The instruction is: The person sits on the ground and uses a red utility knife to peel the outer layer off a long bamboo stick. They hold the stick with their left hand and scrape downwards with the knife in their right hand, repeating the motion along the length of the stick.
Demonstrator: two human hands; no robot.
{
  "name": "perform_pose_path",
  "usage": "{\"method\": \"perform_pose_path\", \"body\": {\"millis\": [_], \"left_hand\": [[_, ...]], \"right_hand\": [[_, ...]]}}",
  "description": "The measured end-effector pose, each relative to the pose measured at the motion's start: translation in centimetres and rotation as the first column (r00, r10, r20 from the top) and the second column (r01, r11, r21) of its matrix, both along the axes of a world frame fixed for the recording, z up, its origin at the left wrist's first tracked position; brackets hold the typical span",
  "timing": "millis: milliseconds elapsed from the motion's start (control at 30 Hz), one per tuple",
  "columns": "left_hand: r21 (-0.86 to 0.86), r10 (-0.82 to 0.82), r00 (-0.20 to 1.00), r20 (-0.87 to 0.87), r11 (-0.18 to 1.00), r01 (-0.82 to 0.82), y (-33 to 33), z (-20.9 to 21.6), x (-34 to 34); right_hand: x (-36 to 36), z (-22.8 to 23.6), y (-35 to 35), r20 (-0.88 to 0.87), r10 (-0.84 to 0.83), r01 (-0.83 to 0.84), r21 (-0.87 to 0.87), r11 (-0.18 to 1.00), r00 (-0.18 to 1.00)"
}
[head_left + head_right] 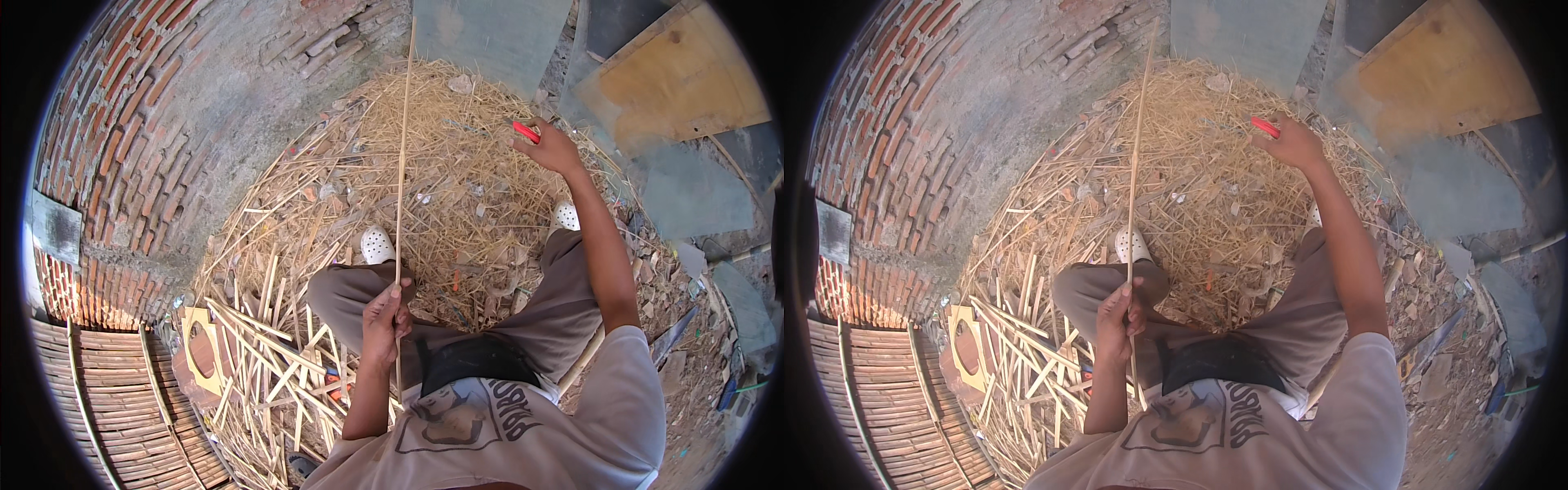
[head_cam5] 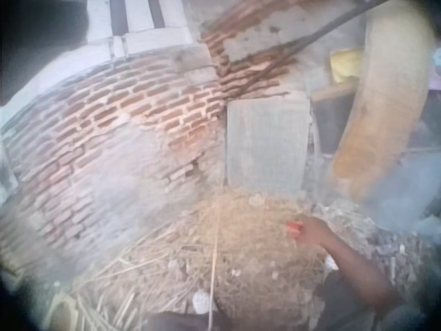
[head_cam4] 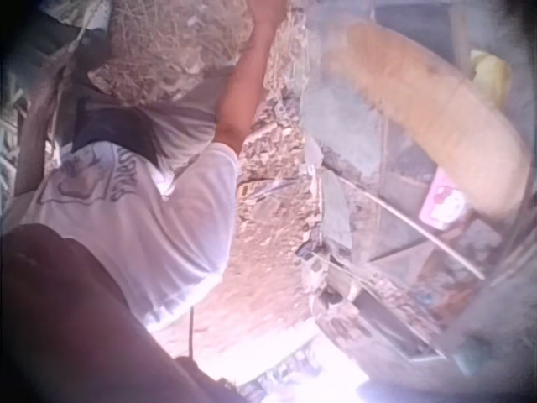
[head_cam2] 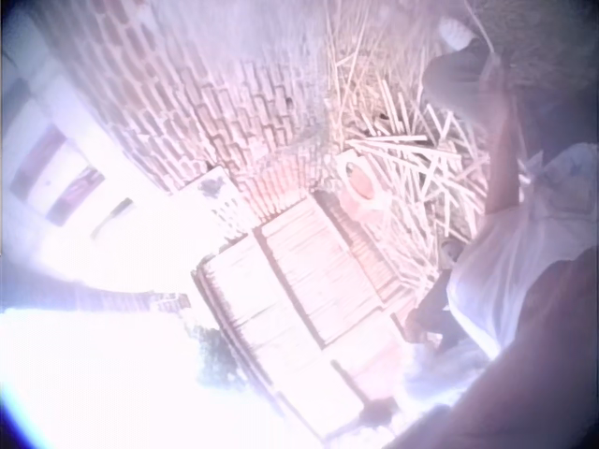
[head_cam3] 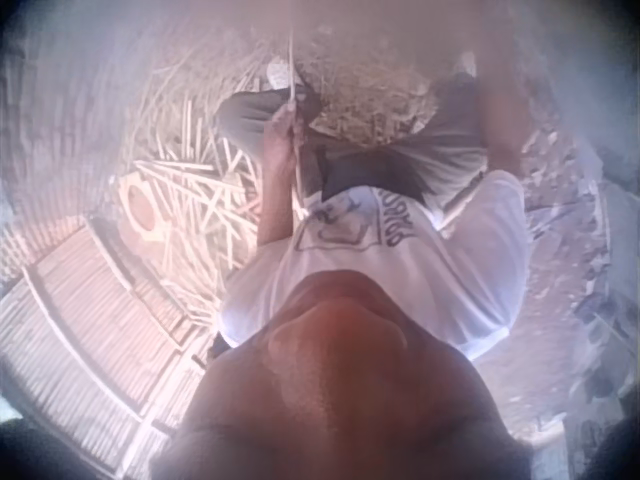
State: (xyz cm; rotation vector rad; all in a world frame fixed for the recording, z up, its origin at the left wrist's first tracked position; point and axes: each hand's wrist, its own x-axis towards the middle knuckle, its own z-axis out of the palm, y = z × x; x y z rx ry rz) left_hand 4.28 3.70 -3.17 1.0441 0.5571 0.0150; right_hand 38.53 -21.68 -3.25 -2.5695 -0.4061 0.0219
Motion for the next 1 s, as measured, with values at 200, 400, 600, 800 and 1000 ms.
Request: {"method": "perform_pose_path", "body": {"millis": [200, 400, 600, 800, 1000], "left_hand": [[0.115, -0.05, 0.995, 0.083, 0.993, 0.04, -2.4, 0.6, 6.3], [0.293, -0.089, 0.995, 0.055, 0.954, 0.069, -3.9, 2.0, 7.6], [0.412, -0.1, 0.988, 0.12, 0.91, 0.042, -3.8, 0.3, 7.5], [0.529, -0.131, 0.988, 0.088, 0.846, 0.065, -5.0, 1.5, 5.5], [0.573, -0.086, 0.993, 0.083, 0.819, 0.023, -4.9, 1.6, 4.6]], "right_hand": [[-8.3, 2.2, 5.8, 0.145, 0.349, -0.353, 0.0, 0.936, 0.926], [-10.2, 1.3, 7.3, 0.303, 0.455, -0.453, -0.079, 0.888, 0.838], [-9.6, 0.7, 7.2, 0.458, 0.383, -0.38, -0.104, 0.919, 0.802], [-5.4, 0.9, 6.3, 0.398, 0.188, -0.187, -0.04, 0.981, 0.898], [-9.4, 0.2, 7.6, 0.362, 0.439, -0.422, -0.128, 0.897, 0.822]]}}
